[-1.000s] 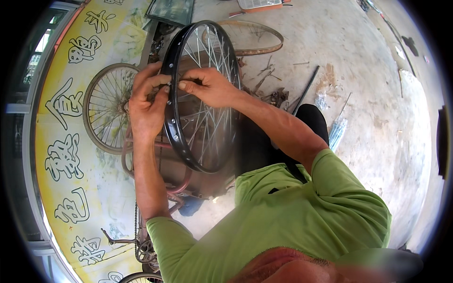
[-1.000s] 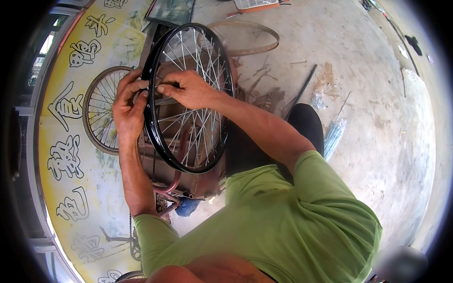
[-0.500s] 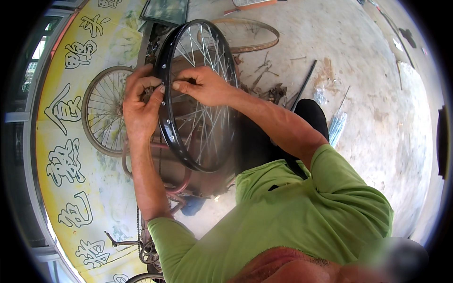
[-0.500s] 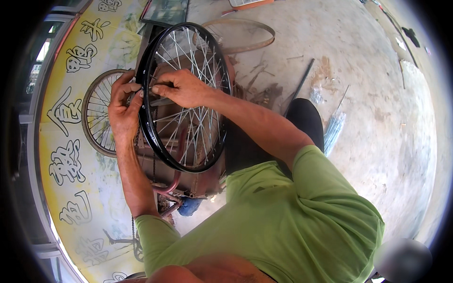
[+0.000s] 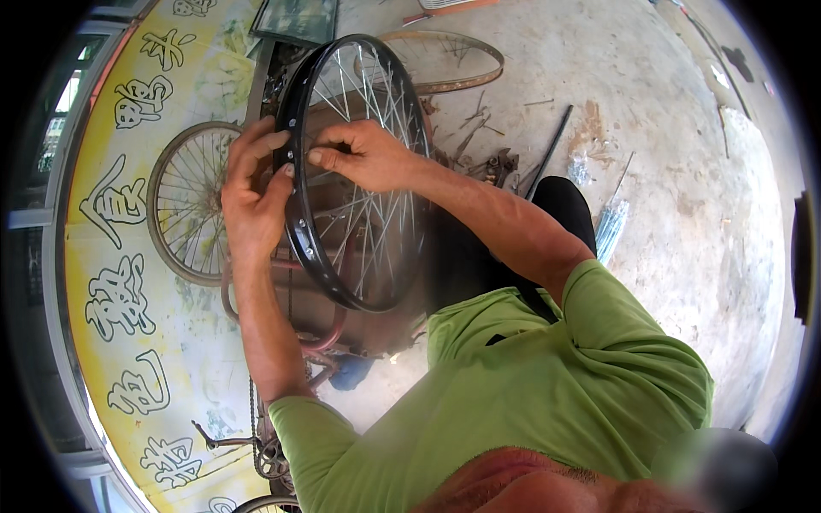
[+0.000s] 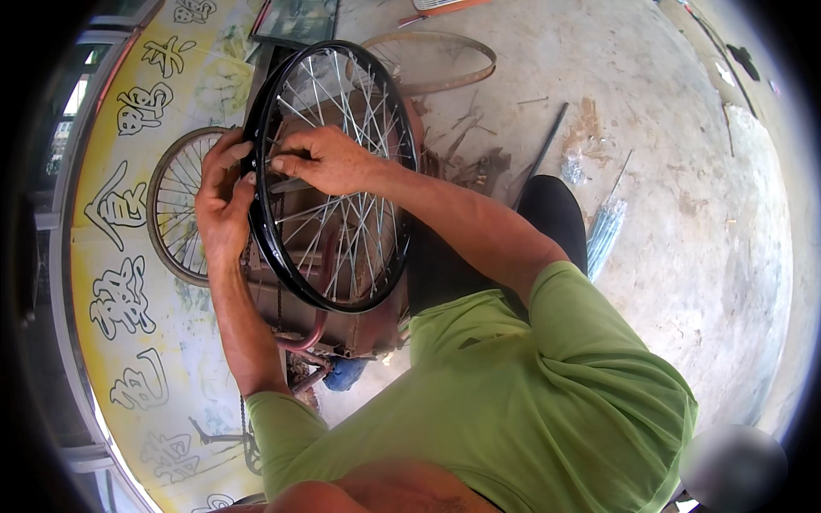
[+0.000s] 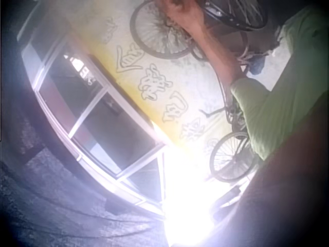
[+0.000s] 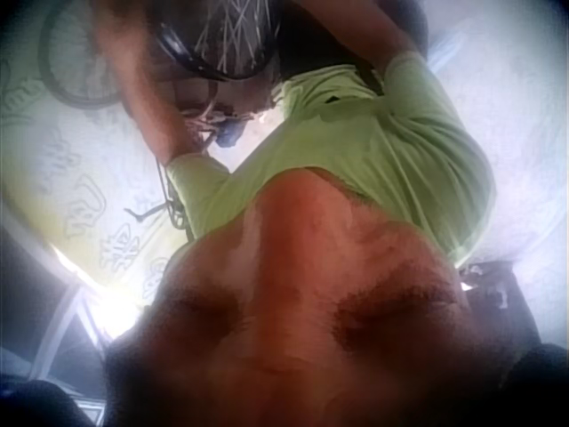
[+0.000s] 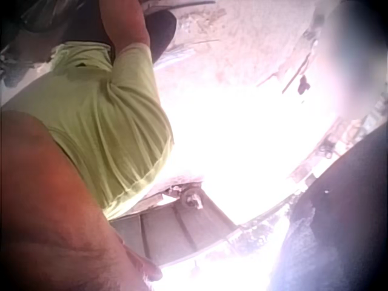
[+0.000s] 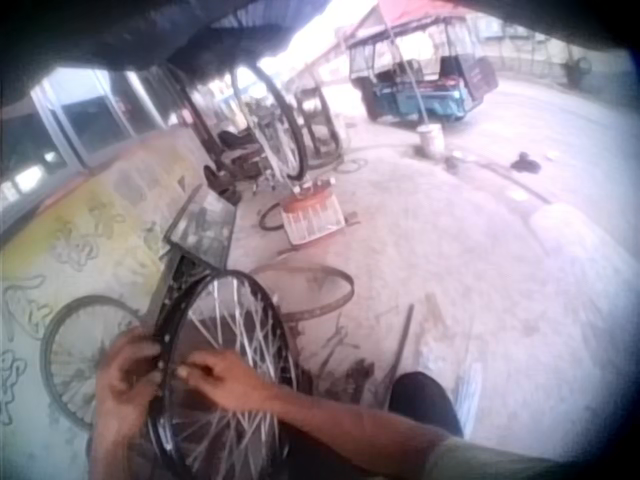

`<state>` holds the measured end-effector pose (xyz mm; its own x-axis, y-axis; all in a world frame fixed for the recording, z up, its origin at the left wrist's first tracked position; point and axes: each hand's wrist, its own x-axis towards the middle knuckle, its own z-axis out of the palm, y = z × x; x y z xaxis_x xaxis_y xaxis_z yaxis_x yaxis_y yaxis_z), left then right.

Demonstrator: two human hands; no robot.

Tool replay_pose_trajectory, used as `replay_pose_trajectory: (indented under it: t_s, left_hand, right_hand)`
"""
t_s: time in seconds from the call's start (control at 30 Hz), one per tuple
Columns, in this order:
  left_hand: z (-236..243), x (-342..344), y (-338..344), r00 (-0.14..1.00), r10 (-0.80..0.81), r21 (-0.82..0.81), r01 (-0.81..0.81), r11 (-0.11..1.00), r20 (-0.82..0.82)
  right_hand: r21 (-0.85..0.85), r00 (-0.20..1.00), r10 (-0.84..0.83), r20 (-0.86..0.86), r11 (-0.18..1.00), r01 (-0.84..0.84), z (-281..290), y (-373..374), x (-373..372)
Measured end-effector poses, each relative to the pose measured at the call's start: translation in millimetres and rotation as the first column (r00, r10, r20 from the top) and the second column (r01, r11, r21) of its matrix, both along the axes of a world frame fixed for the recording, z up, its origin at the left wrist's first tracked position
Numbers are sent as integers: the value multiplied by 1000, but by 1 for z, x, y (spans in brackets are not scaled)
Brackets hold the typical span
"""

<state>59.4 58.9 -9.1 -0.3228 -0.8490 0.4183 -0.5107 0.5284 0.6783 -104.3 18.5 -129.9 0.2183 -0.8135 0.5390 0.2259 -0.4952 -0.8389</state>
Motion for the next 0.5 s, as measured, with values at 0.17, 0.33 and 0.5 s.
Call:
replay_pose_trajectory:
  t_s: [0.17,0.33,0.5]
  left_hand:
    - [-6,11,-7,990,15,-137,5,991,140]
    - [0,-8,7,995,80,15,-79,997,-55]
    - [-3,9,-7,988,39,-147,-17,989,148]
  right_hand:
    - [49,997,16,-69,999,-13,4,0,-4]
    - [13,1000,-2,-18,1000,3,0,2,-1]
    - [62,997,8,-80,998,-3,2,-1,-1]
